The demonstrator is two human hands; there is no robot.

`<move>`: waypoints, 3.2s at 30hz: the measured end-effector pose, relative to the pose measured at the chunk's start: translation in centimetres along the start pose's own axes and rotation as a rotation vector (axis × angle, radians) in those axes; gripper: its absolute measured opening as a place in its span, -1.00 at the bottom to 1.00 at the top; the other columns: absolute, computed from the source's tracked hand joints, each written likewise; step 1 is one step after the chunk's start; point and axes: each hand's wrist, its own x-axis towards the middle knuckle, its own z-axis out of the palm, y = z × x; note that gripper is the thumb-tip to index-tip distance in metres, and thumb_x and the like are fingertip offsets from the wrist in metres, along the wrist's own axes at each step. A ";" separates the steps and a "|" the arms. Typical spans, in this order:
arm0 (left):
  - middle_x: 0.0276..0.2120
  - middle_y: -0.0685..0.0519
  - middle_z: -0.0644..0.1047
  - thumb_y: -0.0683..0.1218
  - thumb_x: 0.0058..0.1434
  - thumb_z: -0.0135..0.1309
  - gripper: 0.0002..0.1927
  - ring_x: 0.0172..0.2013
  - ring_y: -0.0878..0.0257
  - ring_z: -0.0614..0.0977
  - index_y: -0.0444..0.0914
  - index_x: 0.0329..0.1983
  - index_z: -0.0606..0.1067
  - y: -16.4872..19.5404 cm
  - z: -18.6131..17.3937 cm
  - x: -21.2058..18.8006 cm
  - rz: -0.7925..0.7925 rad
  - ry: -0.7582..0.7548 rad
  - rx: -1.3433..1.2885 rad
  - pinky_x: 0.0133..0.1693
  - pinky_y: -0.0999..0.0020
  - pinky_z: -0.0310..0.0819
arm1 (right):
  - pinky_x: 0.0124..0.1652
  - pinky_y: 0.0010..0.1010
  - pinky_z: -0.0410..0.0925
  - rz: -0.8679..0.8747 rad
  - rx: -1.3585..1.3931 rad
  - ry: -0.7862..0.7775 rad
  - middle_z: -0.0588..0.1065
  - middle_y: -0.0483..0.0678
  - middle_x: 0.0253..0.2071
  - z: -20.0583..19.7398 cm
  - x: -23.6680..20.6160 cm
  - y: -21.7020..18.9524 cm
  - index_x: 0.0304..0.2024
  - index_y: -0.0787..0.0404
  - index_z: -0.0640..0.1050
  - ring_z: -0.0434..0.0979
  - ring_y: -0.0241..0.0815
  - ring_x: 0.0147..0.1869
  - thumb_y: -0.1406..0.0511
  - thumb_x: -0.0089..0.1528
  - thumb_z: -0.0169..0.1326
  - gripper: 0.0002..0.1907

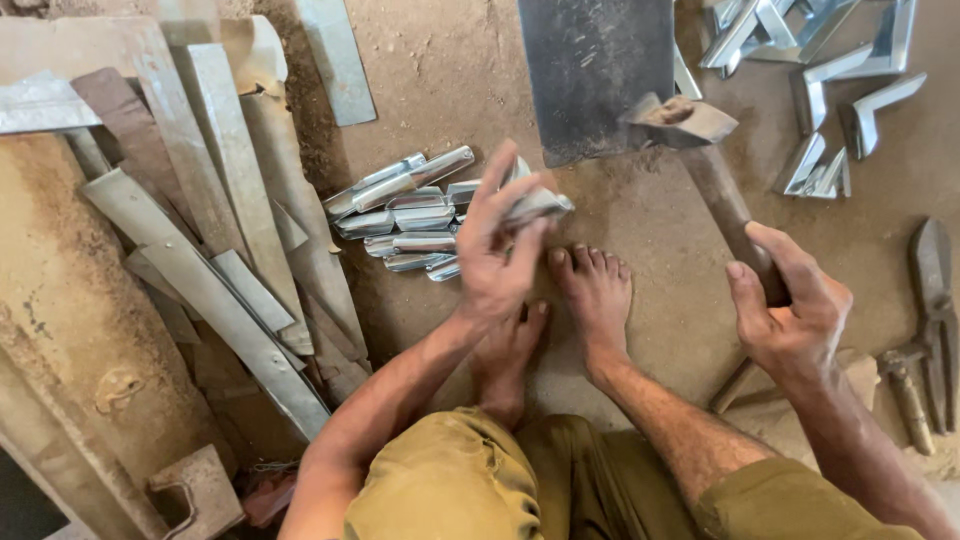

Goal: The person sits on the floor and repeatedly bends small metal pieces into L-shaped brackets using a hammer and a metal plate. They pick up each piece, position it on the plate, strike it with the hammer, and then place the finished bracket aside.

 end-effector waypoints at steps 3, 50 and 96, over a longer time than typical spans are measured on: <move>0.55 -0.22 -0.09 -0.29 0.16 0.28 -0.27 0.43 -0.18 0.15 -0.24 0.42 0.36 -0.9 1.2 2.4 0.497 0.026 0.483 0.32 0.08 0.29 | -0.52 -0.58 0.36 -0.022 0.065 -0.062 0.57 -0.02 -0.36 0.6 0.7 -0.6 0.24 0.32 0.53 0.47 -0.34 -0.45 0.43 0.27 0.22 -0.53; 0.45 -0.18 0.20 -0.28 0.16 0.29 -0.07 0.28 0.14 0.37 -0.34 0.54 0.07 0.0 0.9 7.6 0.287 -0.122 0.056 0.33 0.22 0.32 | -0.33 -0.39 0.43 -0.274 -0.123 -0.075 0.57 0.10 -0.20 1.2 2.6 -1.1 0.27 0.23 0.53 0.57 -0.17 -0.28 0.50 0.32 0.28 -0.53; 0.23 -0.13 0.54 -0.11 0.44 0.17 -0.62 0.32 0.07 0.52 -0.29 0.23 0.37 2.1 -1.8 0.8 -0.411 -0.417 -0.687 0.36 0.09 0.47 | -0.01 -0.17 0.46 -0.169 0.220 -0.237 0.56 0.23 0.00 4.9 5.0 -9.4 0.16 0.35 0.47 0.60 0.18 0.05 0.26 0.24 0.25 -0.50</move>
